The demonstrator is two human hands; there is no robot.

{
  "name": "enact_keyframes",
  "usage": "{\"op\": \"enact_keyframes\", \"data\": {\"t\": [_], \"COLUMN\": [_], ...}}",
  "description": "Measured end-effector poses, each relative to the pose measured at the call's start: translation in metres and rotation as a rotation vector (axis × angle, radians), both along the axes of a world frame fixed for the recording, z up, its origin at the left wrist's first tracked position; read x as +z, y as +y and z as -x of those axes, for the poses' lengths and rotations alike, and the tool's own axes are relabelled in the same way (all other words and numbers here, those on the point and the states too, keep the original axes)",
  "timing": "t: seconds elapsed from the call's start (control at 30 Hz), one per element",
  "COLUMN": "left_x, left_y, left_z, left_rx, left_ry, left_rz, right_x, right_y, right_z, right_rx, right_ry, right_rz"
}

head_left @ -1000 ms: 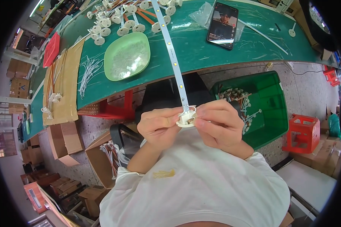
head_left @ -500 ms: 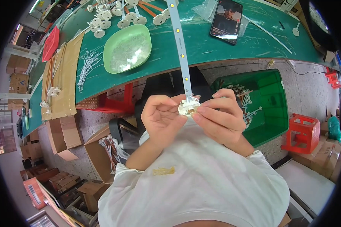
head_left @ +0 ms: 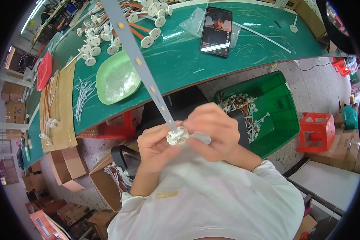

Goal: Assembling LED light strips into plastic bases and securing them with small clips.

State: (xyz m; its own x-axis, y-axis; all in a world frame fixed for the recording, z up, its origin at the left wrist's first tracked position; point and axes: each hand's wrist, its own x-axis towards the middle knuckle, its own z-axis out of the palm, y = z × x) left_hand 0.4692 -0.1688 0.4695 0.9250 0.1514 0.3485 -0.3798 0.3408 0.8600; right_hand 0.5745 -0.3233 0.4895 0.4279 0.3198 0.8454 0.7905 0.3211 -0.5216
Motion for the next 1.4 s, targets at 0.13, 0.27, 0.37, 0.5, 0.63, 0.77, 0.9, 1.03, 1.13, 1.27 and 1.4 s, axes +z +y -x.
{"op": "enact_keyframes", "data": {"t": [0.13,0.27,0.37,0.5,0.63,0.77,0.9,1.03,1.13,1.27,1.4], "left_x": [0.003,-0.004,-0.013,-0.01,-0.011,-0.017,-0.024,-0.024,-0.022,-0.025,-0.02], "left_y": [0.009,0.012,0.016,0.025,0.034,0.036,0.041,0.047,0.05,0.047,0.035], "left_z": [-0.002,-0.006,-0.006,-0.01,-0.007,0.004,0.018,0.024,0.028,0.028,0.023], "left_rx": [0.017,0.014,0.086,0.169,0.141,0.184,0.238,0.245,0.149,0.178,0.311], "left_ry": [0.089,0.09,0.051,0.066,0.072,0.128,0.171,0.152,0.072,0.096,0.235], "left_rz": [-0.206,-0.198,-0.213,-0.335,-0.351,-0.366,-0.338,-0.415,-0.232,-0.26,-0.271], "right_x": [0.0,-0.012,-0.01,-0.011,-0.011,-0.014,-0.012,-0.007,-0.001,0.001,-0.004], "right_y": [0.006,0.004,0.002,0.002,0.018,0.034,0.043,0.047,0.047,0.047,0.048], "right_z": [-0.001,-0.002,-0.008,-0.02,-0.02,-0.013,-0.012,-0.013,-0.014,-0.012,-0.001], "right_rx": [0.193,0.286,0.279,0.259,0.237,0.27,0.282,0.328,0.367,0.345,0.112], "right_ry": [0.41,0.633,0.74,0.65,0.606,0.571,0.578,0.507,0.495,0.463,0.265], "right_rz": [0.163,0.2,0.249,0.322,0.336,0.359,0.402,0.459,0.459,0.446,0.398]}}
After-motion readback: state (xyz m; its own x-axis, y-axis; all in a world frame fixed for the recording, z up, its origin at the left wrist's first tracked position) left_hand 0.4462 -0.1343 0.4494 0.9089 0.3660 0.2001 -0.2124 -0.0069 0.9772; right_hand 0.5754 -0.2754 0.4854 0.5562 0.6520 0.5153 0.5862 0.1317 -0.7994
